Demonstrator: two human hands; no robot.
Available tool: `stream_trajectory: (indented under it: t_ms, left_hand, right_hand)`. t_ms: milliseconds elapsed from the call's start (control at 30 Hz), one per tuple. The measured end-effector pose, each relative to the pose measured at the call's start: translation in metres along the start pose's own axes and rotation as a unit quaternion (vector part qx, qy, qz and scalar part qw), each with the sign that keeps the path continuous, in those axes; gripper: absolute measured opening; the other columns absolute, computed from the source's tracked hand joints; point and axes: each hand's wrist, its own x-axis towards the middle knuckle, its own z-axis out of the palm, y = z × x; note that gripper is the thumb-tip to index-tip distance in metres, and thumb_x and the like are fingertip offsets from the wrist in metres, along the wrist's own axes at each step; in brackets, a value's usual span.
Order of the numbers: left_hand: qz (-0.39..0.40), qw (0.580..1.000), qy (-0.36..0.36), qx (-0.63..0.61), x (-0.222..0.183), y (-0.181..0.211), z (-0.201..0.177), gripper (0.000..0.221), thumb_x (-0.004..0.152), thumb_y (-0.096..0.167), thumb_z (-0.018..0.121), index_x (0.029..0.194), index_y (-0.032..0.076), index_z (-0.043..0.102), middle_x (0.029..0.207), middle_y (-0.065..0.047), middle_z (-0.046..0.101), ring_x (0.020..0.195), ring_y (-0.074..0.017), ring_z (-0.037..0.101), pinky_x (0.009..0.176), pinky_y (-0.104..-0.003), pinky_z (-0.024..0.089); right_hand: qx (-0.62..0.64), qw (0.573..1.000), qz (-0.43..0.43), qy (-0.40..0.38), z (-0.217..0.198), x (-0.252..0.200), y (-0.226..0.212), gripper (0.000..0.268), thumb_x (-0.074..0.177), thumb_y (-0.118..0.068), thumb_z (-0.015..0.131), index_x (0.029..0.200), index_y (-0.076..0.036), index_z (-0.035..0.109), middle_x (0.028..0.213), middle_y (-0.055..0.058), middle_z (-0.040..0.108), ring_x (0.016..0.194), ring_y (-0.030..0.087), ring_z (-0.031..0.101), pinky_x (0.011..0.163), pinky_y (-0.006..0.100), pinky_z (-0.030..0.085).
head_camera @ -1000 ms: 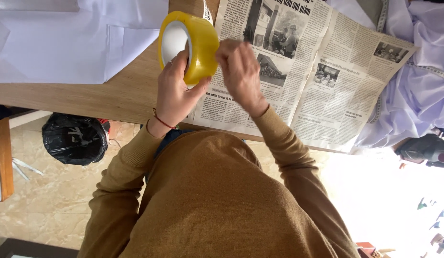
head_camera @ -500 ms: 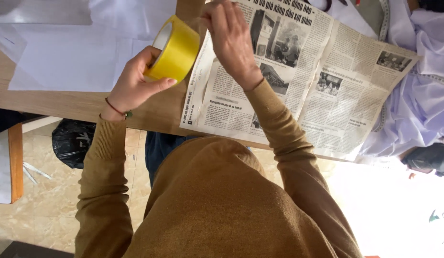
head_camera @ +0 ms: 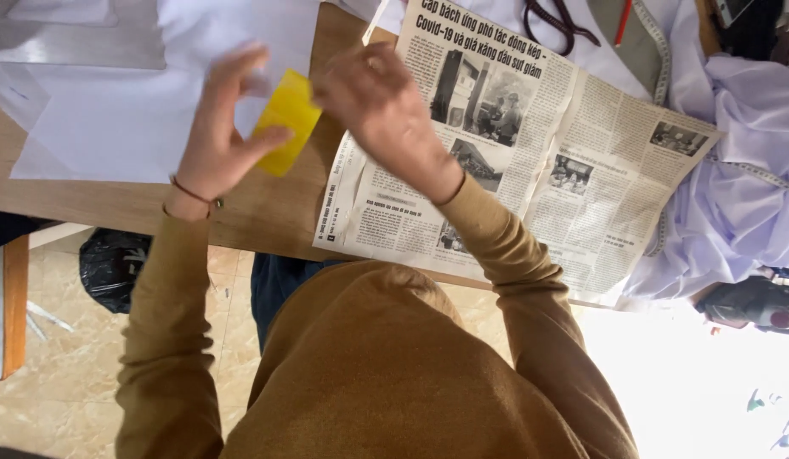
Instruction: Applying yellow tape to a newspaper pattern and cutting it with scissors to reinforce or create a template.
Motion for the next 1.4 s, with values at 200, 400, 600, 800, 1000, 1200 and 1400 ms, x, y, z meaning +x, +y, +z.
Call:
stream_trajectory:
  t_ms: [200, 400, 600, 800, 1000, 1200, 1400]
  left_hand:
    - [0.11, 0.985, -0.103, 0.089, 0.06, 0.012, -0.025, 0.013, 0.095, 0.016, 0.088, 0.095, 0.008, 0.077, 0.111, -0.004, 0.07, 0.136, -0.033, 0.056, 0.114, -0.044, 0.046]
    - [-0.002, 0.985, -0.154, 0.074, 0.059, 0.026, -0.032, 0.01, 0.086, 0.016, 0.086, 0.09, 0.012, 0.079, 0.106, -0.002, 0.072, 0.13, -0.0256, 0.056, 0.113, -0.041, 0.048]
    - [-0.014, 0.979, -0.187, 0.082, 0.072, 0.019, -0.039, 0.019, 0.079, 0.026, 0.088, 0.085, 0.013, 0.077, 0.11, 0.001, 0.07, 0.138, -0.0262, 0.051, 0.115, -0.042, 0.04]
    - [-0.033, 0.976, -0.202, 0.073, 0.075, 0.021, -0.043, 0.013, 0.081, 0.025, 0.086, 0.079, 0.015, 0.079, 0.108, 0.004, 0.069, 0.133, -0.0233, 0.054, 0.115, -0.042, 0.039]
    - [0.02, 0.973, -0.209, 0.098, 0.079, 0.015, -0.045, 0.018, 0.081, 0.032, 0.083, 0.081, 0.015, 0.076, 0.116, -0.001, 0.068, 0.128, -0.0261, 0.054, 0.118, -0.05, 0.035]
    - [-0.025, 0.979, -0.198, 0.05, 0.084, 0.018, -0.044, 0.015, 0.085, 0.024, 0.088, 0.083, 0.014, 0.076, 0.113, 0.002, 0.063, 0.129, -0.0204, 0.053, 0.109, -0.039, 0.038]
    - [-0.007, 0.983, -0.179, 0.049, 0.086, 0.012, -0.041, 0.02, 0.085, 0.022, 0.09, 0.083, 0.013, 0.073, 0.111, 0.002, 0.063, 0.125, -0.0186, 0.056, 0.109, -0.035, 0.037]
  right_hand:
    - [0.033, 0.999, -0.018, 0.004, -0.022, 0.021, 0.001, 0.017, 0.105, -0.027, 0.073, 0.099, -0.012, 0.065, 0.094, 0.001, 0.066, 0.082, 0.017, 0.068, 0.094, 0.033, 0.045]
    - [0.177, 0.789, 0.574, -0.129, 0.107, -0.132, 0.232, 0.028, 0.095, -0.006, 0.042, 0.071, -0.02, 0.047, 0.062, -0.009, 0.04, 0.052, 0.002, 0.029, 0.046, 0.017, 0.026]
    - [-0.021, 0.817, 0.502, -0.283, 0.028, -0.17, 0.269, 0.052, 0.092, 0.008, 0.058, 0.14, -0.009, 0.045, 0.119, 0.021, 0.064, 0.108, 0.042, 0.062, 0.088, 0.059, 0.049]
    - [0.023, 0.858, 0.459, -0.231, 0.018, -0.177, 0.282, 0.064, 0.081, 0.018, 0.061, 0.139, -0.007, 0.048, 0.127, 0.02, 0.049, 0.094, 0.04, 0.064, 0.064, 0.04, 0.065]
    - [-0.157, 0.946, 0.268, -0.092, -0.035, -0.18, 0.267, 0.025, 0.104, -0.019, 0.082, 0.126, -0.015, 0.069, 0.105, 0.01, 0.071, 0.067, 0.011, 0.069, 0.045, 0.026, 0.06]
    - [0.243, 0.867, 0.422, -0.104, -0.076, -0.192, 0.172, 0.046, 0.092, 0.026, 0.057, 0.124, -0.006, 0.048, 0.09, 0.006, 0.051, 0.067, 0.012, 0.049, 0.056, 0.024, 0.036]
    - [0.278, 0.929, 0.196, -0.143, -0.07, -0.151, 0.051, 0.064, 0.101, -0.041, 0.057, 0.141, 0.007, 0.043, 0.125, 0.025, 0.061, 0.104, 0.032, 0.074, 0.075, 0.033, 0.072]
